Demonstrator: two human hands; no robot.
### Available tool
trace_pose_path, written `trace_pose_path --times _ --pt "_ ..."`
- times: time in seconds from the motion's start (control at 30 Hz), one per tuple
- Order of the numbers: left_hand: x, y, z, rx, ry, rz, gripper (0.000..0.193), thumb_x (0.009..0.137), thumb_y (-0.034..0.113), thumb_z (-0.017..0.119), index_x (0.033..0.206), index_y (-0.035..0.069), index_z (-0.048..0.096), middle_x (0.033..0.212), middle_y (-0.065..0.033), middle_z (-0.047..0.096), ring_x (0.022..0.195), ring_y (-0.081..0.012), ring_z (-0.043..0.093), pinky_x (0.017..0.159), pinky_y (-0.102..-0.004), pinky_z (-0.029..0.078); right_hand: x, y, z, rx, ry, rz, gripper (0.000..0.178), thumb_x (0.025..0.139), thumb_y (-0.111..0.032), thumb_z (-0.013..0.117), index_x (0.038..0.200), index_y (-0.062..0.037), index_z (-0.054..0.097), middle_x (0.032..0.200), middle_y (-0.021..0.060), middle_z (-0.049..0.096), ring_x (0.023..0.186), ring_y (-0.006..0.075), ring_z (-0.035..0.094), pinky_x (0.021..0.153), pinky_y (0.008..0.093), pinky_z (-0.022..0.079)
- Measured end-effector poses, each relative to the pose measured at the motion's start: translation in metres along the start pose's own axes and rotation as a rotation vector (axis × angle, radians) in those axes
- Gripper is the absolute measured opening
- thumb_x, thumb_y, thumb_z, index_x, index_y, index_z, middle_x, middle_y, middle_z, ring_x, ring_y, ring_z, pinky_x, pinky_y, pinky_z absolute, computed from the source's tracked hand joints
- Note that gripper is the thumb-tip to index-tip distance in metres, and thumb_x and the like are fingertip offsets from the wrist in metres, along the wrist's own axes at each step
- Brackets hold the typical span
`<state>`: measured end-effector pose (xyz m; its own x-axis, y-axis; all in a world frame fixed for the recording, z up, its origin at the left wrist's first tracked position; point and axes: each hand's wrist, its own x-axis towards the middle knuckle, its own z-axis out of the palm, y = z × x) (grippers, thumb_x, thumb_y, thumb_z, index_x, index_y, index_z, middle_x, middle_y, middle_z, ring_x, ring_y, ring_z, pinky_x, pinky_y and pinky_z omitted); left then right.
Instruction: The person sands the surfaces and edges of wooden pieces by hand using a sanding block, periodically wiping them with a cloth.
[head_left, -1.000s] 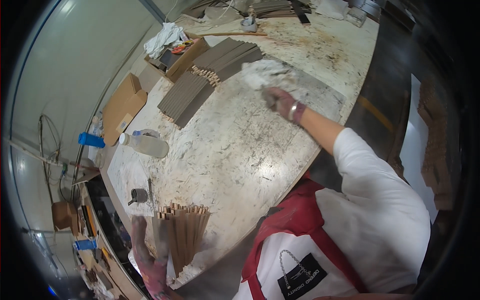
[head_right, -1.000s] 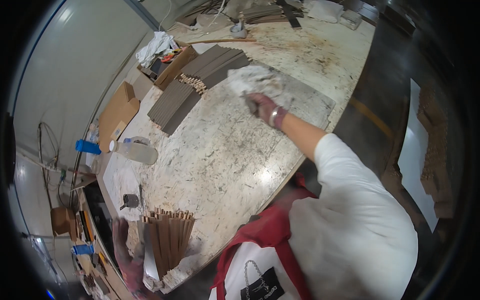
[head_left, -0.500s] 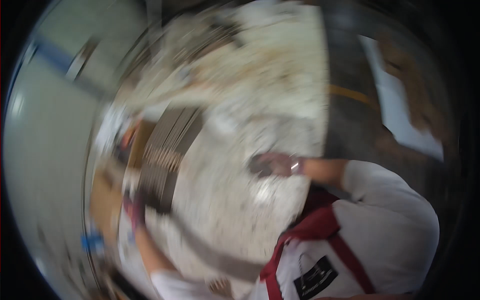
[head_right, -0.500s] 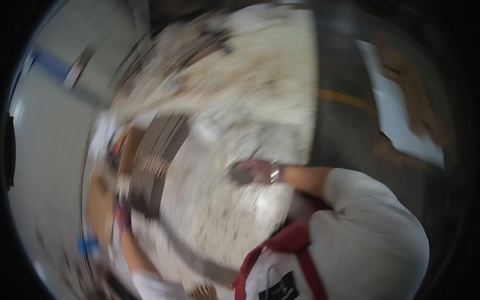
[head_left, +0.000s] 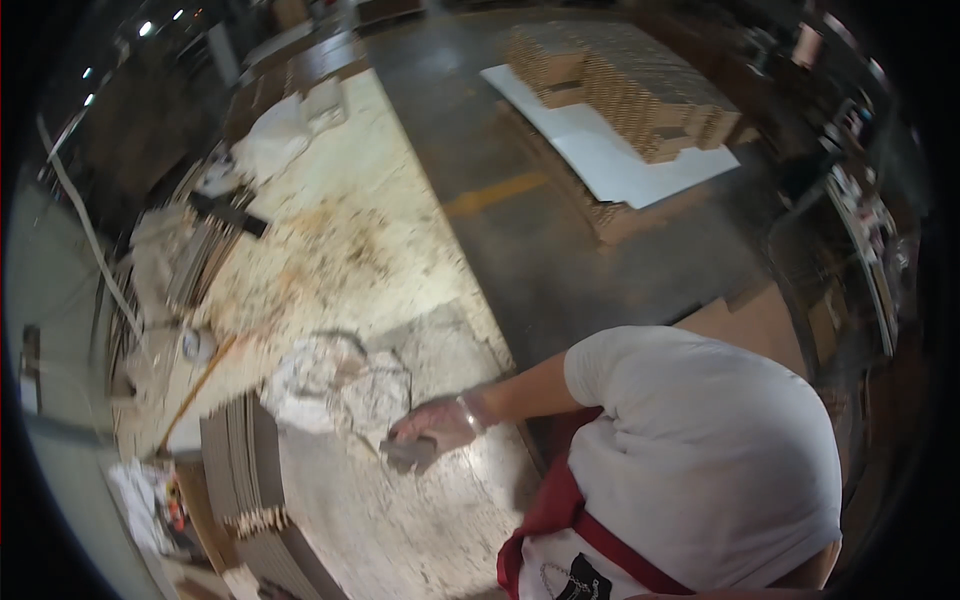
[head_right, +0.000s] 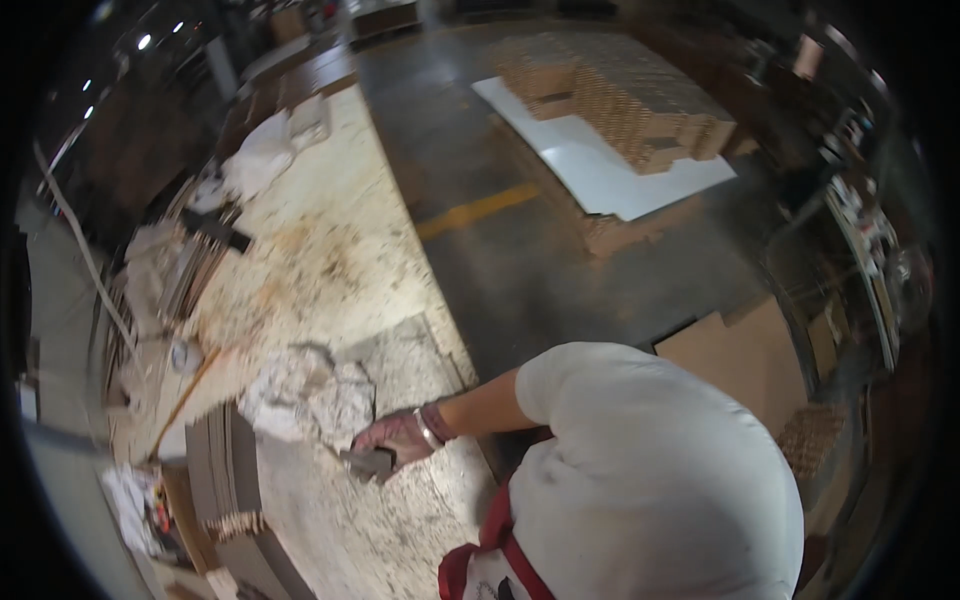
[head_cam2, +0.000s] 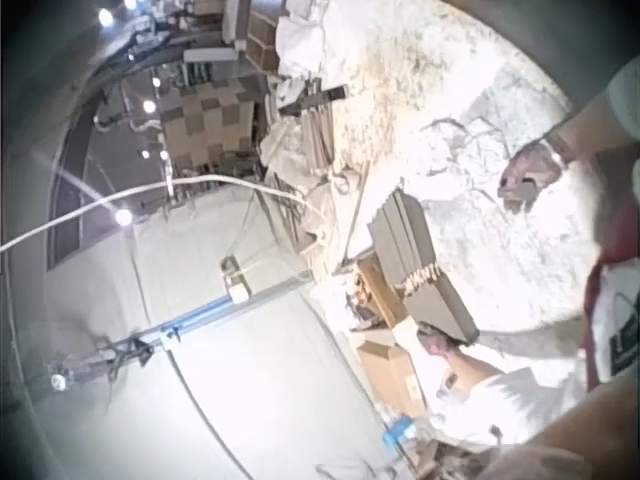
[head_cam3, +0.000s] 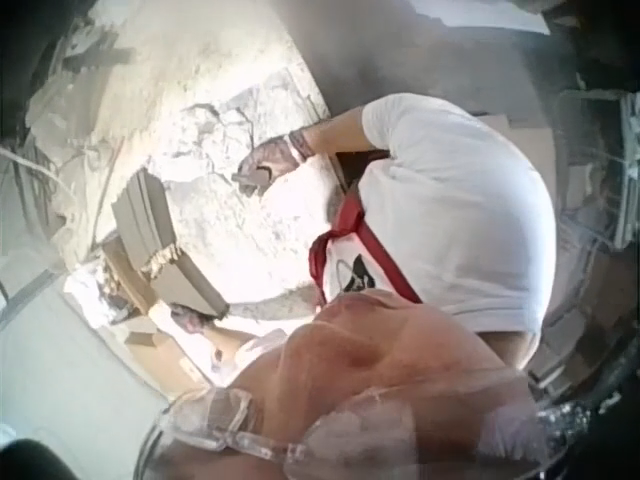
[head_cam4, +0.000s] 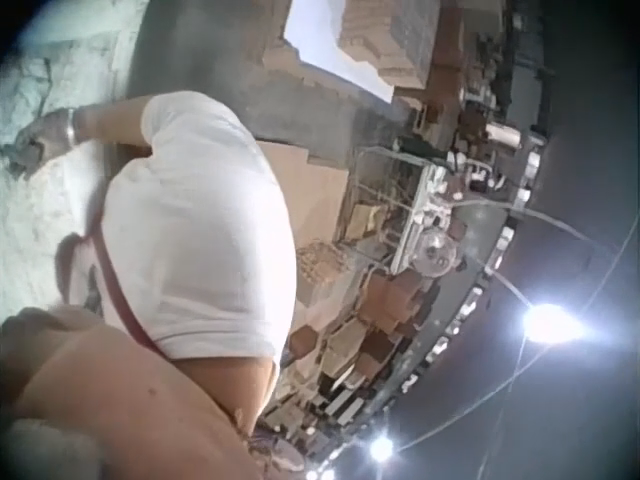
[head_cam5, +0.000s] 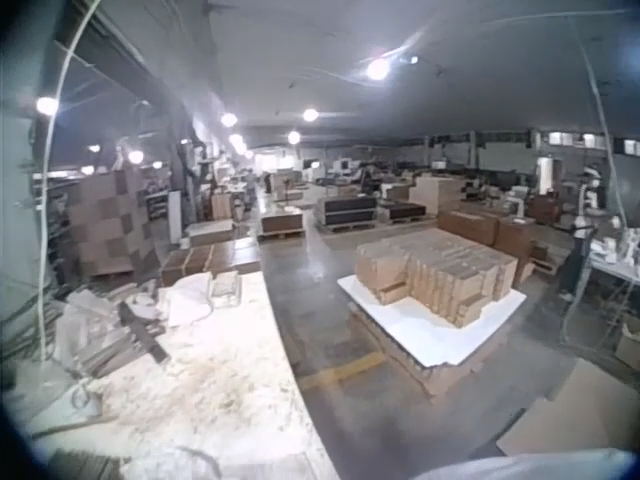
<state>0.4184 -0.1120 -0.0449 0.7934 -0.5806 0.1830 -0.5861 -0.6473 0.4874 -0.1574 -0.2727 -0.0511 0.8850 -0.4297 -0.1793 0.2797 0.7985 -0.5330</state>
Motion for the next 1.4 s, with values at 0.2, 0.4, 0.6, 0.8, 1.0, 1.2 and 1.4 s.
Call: trace_pose_path --times 0.2,0.4,0.6,0.8,1.0,1.2,1.4 --pt "-0.073 0.025 -0.012 -0.246 -0.214 0.079 0.038 0.099 0.028 0.052 0.126 0.005 0.067 0.127 -0.0148 0.068 0.118 -0.0299 0.062 0.101 -0.0418 0.050 0.002 0.005 -0.021 0.253 -0.013 0.027 0.035 0.102 -0.019 0.057 0.133 -0.0027 0.060 0.133 0.0121 0.064 0.120 0.0265 0.063 0.101 0.0454 0.053" --pt "-0.144 0.128 -0.028 0.426 -0.099 0.054 0.046 0.096 0.044 0.060 0.123 0.008 0.067 0.108 -0.0224 0.070 0.100 -0.0408 0.066 0.087 -0.0524 0.050 -0.003 -0.009 -0.010 0.065 -0.032 -0.014 0.048 0.103 -0.028 0.054 0.143 -0.0030 0.050 0.139 0.0203 0.059 0.127 0.0344 0.059 0.106 0.0489 0.048" --pt "-0.189 0.187 -0.047 0.279 0.288 0.531 0.070 0.095 0.037 0.063 0.151 0.003 0.040 0.148 -0.0243 0.048 0.137 -0.0449 0.042 0.114 -0.0483 0.036 -0.003 -0.016 -0.005 0.071 0.034 -0.011 0.046 0.103 -0.026 0.056 0.139 0.0004 0.051 0.136 0.0225 0.060 0.120 0.0345 0.063 0.102 0.0470 0.054" --pt "-0.281 0.219 -0.028 0.521 0.211 0.397 0.062 0.085 0.035 0.069 0.137 0.005 0.055 0.141 -0.0144 0.056 0.133 -0.0301 0.050 0.114 -0.0504 0.035 -0.001 -0.012 -0.010 0.103 -0.041 -0.050 0.042 0.103 -0.027 0.055 0.136 -0.0003 0.053 0.131 0.0200 0.063 0.118 0.0323 0.065 0.100 0.0462 0.055" --pt "-0.308 0.230 -0.036 0.311 -0.071 0.339 0.052 0.082 0.021 0.071 0.133 0.015 0.063 0.135 -0.0113 0.058 0.125 -0.0339 0.052 0.106 -0.0482 0.041 0.001 -0.016 -0.007 0.110 0.002 0.016 0.037 0.104 -0.023 0.053 0.133 0.0002 0.052 0.127 0.0218 0.064 0.112 0.0339 0.066 0.096 0.0446 0.057" --pt "-0.351 0.217 -0.037 0.106 -0.143 0.385 0.038 0.090 0.017 0.068 0.128 0.013 0.068 0.112 -0.0114 0.070 0.098 -0.0292 0.067 0.085 -0.0342 0.054 -0.002 -0.019 0.004 0.056 0.004 0.078 0.036 0.102 -0.024 0.058 0.132 -0.0029 0.056 0.123 0.0183 0.065 0.109 0.0306 0.066 0.093 0.0444 0.056" --pt "-0.370 0.230 -0.057 -0.023 -0.294 0.158 0.040 0.098 0.021 0.065 0.132 0.001 0.062 0.122 -0.0206 0.068 0.117 -0.0278 0.065 0.095 -0.0383 0.053 -0.014 -0.036 0.015 -0.424 0.046 0.133 0.042 0.101 -0.029 0.062 0.136 -0.0064 0.057 0.115 0.0085 0.067 0.098 0.0193 0.067 0.083 0.0346 0.056"
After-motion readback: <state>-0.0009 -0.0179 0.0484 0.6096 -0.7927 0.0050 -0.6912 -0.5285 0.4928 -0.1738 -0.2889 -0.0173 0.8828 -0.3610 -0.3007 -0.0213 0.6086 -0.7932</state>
